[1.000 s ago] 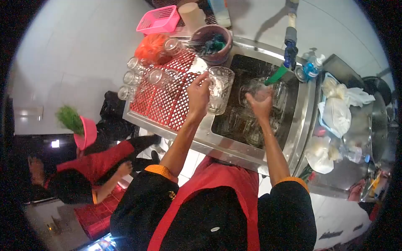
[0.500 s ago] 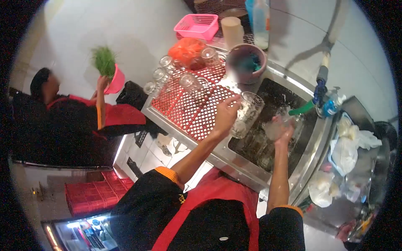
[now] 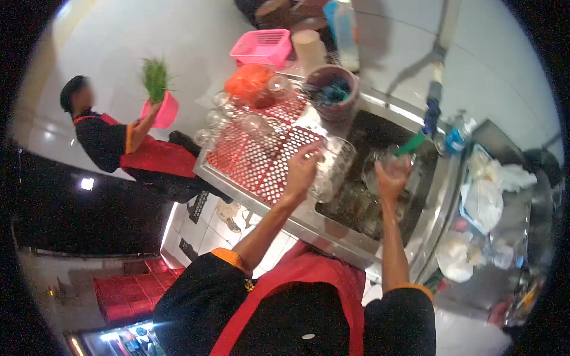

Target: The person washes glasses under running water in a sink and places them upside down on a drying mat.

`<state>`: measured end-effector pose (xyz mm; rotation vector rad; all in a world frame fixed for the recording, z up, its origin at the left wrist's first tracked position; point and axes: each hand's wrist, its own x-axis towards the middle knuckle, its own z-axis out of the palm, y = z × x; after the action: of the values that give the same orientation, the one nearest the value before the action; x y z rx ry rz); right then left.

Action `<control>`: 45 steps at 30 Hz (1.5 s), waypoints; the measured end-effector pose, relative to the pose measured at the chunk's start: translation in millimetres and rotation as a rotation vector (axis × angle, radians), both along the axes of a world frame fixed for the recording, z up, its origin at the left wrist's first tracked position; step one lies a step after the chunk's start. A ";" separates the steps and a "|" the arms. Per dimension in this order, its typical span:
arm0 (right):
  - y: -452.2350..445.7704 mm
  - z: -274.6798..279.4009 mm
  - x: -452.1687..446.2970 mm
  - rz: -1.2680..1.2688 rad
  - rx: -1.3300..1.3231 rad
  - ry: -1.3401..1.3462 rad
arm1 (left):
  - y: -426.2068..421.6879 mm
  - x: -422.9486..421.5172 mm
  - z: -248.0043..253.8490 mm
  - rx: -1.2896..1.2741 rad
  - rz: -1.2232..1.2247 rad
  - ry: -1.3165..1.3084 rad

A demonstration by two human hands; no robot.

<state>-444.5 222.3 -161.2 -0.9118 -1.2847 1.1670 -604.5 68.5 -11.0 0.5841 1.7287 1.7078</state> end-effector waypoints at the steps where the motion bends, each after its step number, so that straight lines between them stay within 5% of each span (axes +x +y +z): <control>1: -8.1 32.6 -0.7 -0.016 -0.027 -0.107 | 0.7 -1.9 -5.5 0.006 0.017 0.076; 2: 3.3 -10.4 0.3 0.022 0.131 -0.113 | -3.1 -1.8 7.7 -0.157 -0.021 0.038; 3: -14.5 24.8 3.4 0.069 0.159 -0.160 | -2.6 -1.2 1.0 -0.089 0.002 0.229; 4: -10.4 13.2 6.7 0.120 0.217 -0.222 | -2.0 0.8 5.1 -0.029 0.005 0.108; 6: -9.0 20.9 -3.3 0.068 -0.061 0.150 | -4.9 5.2 18.8 -0.033 -0.005 0.036; 10: 0.8 27.0 0.1 0.173 0.135 -0.084 | -4.4 7.3 24.1 0.043 0.002 -0.083; 13: 0.9 24.6 -1.2 0.121 -0.132 0.068 | -10.6 11.5 25.7 0.072 0.016 -0.148; 15: 2.7 29.0 -4.5 0.310 -0.254 0.309 | -7.5 12.4 23.9 0.082 0.045 -0.110; 17: 12.8 10.6 -13.6 0.090 -0.318 0.429 | -12.1 14.4 27.8 0.079 0.049 -0.111; 19: 31.1 -18.5 -6.2 0.374 -0.708 0.873 | -11.9 15.2 30.8 0.079 0.049 -0.108; 20: 38.0 -17.0 -3.1 0.431 -0.803 0.829 | -11.6 15.5 31.2 0.066 0.088 -0.123; 24: 56.9 -32.0 -4.8 0.242 -1.010 1.184 | -18.5 18.8 28.9 0.056 0.097 -0.120; 27: 55.5 -49.4 2.4 0.390 -1.009 1.124 | -23.9 19.6 23.4 0.028 0.068 -0.010; 28: 46.3 -49.5 -3.8 0.158 -1.000 0.917 | -26.0 17.6 22.4 -0.100 0.051 0.177; 29: 42.7 -51.0 3.6 0.340 -1.012 0.757 | -31.7 3.2 -10.4 -0.081 -0.043 0.598; 30: 20.0 -14.8 -1.4 0.162 -0.837 0.626 | -36.9 -9.2 -43.5 -0.406 -0.119 0.588; 31: 29.3 -25.1 2.8 0.307 -0.590 0.262 | -22.1 6.5 -26.7 0.107 0.130 0.729; 32: 22.1 -14.4 3.3 0.146 -0.428 -0.046 | -27.2 11.6 -6.9 -0.066 0.050 0.524; 34: 23.6 -40.7 1.5 -0.136 0.410 -0.511 | -33.3 19.8 25.8 -0.143 0.051 0.163; 36: 11.6 -27.3 6.3 0.176 0.252 -0.134 | -33.3 26.2 20.9 -0.041 0.072 0.123; 38: 10.8 -14.8 1.2 0.051 0.005 0.089 | -26.5 28.7 -13.9 0.106 0.153 0.195; 39: 7.0 0.6 1.5 0.076 0.015 0.095 | -36.4 31.7 12.4 -0.048 0.083 0.170; 41: -1.9 29.6 9.2 -0.134 0.660 -0.607 | -33.3 35.1 4.1 0.096 0.160 0.283; 42: -2.5 19.5 9.9 0.136 0.408 -0.262 | -36.0 37.7 6.1 0.049 0.135 0.208; 43: -2.5 21.4 6.1 0.148 0.417 -0.251 | -39.3 40.0 8.8 0.001 0.108 0.130; 45: 0.2 26.3 4.6 0.104 0.006 -0.160 | -41.4 45.2 6.4 0.017 0.129 0.113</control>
<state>-439.9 222.5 -134.8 -0.9585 -1.4791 1.1891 -559.3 27.0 -4.6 0.5984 1.8680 1.8106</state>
